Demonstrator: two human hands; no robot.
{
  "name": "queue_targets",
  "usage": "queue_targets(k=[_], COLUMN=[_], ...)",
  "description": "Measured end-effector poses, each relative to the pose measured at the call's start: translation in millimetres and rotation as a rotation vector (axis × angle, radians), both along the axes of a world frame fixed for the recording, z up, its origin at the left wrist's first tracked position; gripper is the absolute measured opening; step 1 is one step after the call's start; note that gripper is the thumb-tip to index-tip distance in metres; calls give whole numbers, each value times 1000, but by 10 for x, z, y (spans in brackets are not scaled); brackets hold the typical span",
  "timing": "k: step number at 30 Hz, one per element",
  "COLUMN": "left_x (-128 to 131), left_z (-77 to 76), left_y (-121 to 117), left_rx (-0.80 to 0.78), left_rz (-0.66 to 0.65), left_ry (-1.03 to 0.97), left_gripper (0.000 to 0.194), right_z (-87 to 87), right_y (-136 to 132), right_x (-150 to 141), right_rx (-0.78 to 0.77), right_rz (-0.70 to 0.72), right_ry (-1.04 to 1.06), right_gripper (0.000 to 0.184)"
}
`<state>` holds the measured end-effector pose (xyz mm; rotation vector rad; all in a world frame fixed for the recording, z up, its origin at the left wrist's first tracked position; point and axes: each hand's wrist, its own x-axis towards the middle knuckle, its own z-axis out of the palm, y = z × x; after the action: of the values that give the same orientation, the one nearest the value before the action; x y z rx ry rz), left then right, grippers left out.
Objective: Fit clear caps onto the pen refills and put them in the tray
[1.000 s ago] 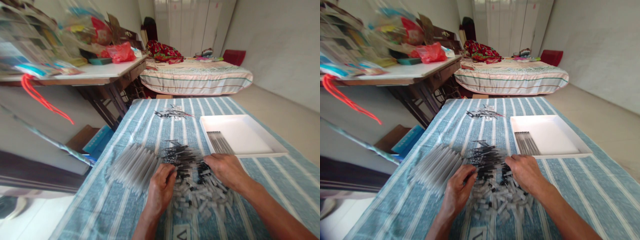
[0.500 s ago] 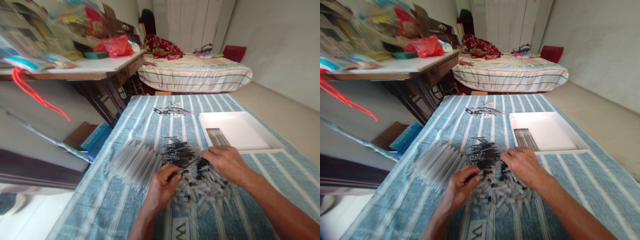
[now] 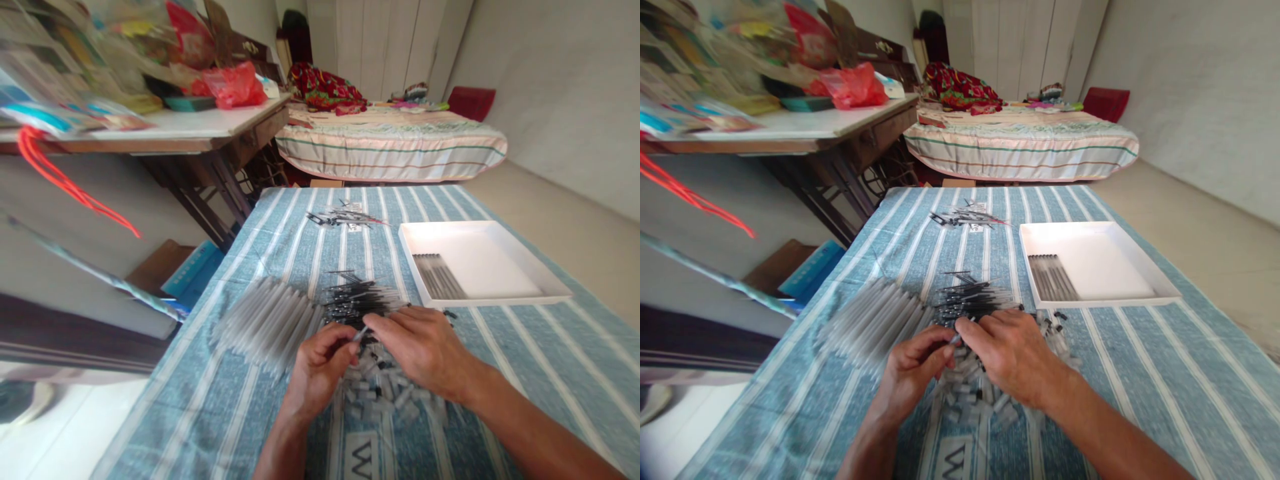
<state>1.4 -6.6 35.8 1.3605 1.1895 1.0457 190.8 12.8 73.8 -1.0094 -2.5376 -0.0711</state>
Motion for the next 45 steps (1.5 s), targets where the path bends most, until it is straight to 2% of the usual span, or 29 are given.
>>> queue_targets(k=[4, 6, 10, 20, 24, 26, 28, 31, 34, 41, 45], left_x=[-7, -7, -7, 10, 16, 14, 11, 11, 16, 39, 50], left_z=[-42, -71, -102, -64, -49, -51, -55, -56, -49, -38, -45], left_y=[-13, -13, -10, -24, -29, -27, -25, -27, -35, -55, -57], left_rx=[-78, -86, -89, -100, -123, -128, -133, -153, -170, -203, -205], left_rz=[110, 121, 90, 70, 82, 83, 84, 81, 48, -7, -45], left_ry=[-230, -322, -372, -352, -348, -351, -352, -336, -307, -332, -342], left_gripper=[27, 32, 29, 23, 23, 23, 24, 23, 23, 21, 20], right_z=[-127, -195, -295, -332, -384, -432, -471, -477, -432, -400, -442], right_y=[45, 72, 117, 254, 280, 283, 274, 228, 154, 68, 39], right_x=[14, -13, -133, -254, -244, -220, -179, -106, -56, -24, -44], right_rx=[-184, -298, -461, -557, -522, -490, -496, -568, -625, -795, -917], right_rz=[-46, -58, -15, 19, 40, 39, 38, 25, -7, 114, 44], right_ry=[36, -41, -217, -348, -321, -224, -30, 320, 580, 977, 1128], right_gripper=[25, 26, 25, 28, 26, 24, 21, 15, 9, 8, 9])
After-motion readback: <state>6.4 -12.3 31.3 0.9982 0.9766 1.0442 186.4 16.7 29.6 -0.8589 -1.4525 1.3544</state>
